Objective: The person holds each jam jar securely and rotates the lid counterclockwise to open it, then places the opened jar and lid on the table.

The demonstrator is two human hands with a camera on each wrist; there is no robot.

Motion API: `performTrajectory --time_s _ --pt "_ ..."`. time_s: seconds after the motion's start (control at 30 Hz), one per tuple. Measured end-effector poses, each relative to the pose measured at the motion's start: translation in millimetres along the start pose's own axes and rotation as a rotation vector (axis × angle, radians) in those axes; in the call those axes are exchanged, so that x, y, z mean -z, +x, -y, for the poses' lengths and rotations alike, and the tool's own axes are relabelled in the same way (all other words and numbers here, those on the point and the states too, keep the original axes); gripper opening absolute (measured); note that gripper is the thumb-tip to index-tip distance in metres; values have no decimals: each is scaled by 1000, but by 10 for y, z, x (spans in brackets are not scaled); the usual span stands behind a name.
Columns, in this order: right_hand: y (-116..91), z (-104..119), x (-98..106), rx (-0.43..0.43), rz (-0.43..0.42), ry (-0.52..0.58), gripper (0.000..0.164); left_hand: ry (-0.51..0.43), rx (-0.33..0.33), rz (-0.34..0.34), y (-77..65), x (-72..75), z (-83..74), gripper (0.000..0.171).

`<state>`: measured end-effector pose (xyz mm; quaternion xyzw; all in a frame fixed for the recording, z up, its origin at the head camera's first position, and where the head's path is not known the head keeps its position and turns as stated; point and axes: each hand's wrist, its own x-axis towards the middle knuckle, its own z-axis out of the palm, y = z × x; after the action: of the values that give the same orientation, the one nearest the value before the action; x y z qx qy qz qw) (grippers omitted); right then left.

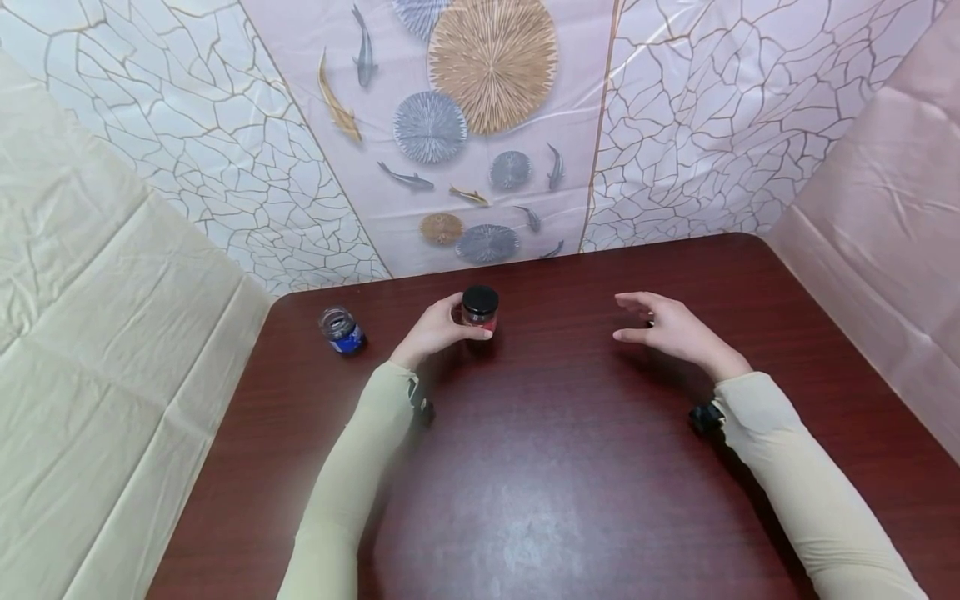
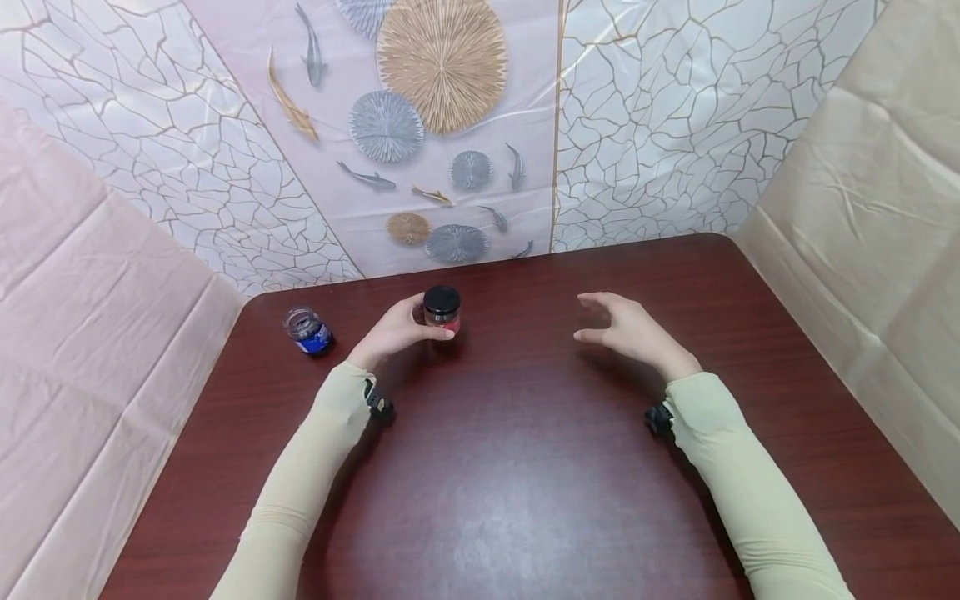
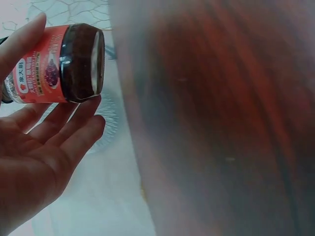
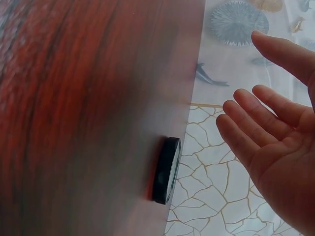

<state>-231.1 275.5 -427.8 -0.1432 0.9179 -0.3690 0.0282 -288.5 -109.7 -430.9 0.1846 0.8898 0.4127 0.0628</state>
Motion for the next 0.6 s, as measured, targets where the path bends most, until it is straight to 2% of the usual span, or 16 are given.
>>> performTrajectory --time_s 0.27,0.6 --pt "-9 23 11 1 3 -6 67 -87 -40 -69 -35 86 -196 54" --pt "-21 72 15 11 1 4 68 -75 -103 -145 -133 218 -462 56"
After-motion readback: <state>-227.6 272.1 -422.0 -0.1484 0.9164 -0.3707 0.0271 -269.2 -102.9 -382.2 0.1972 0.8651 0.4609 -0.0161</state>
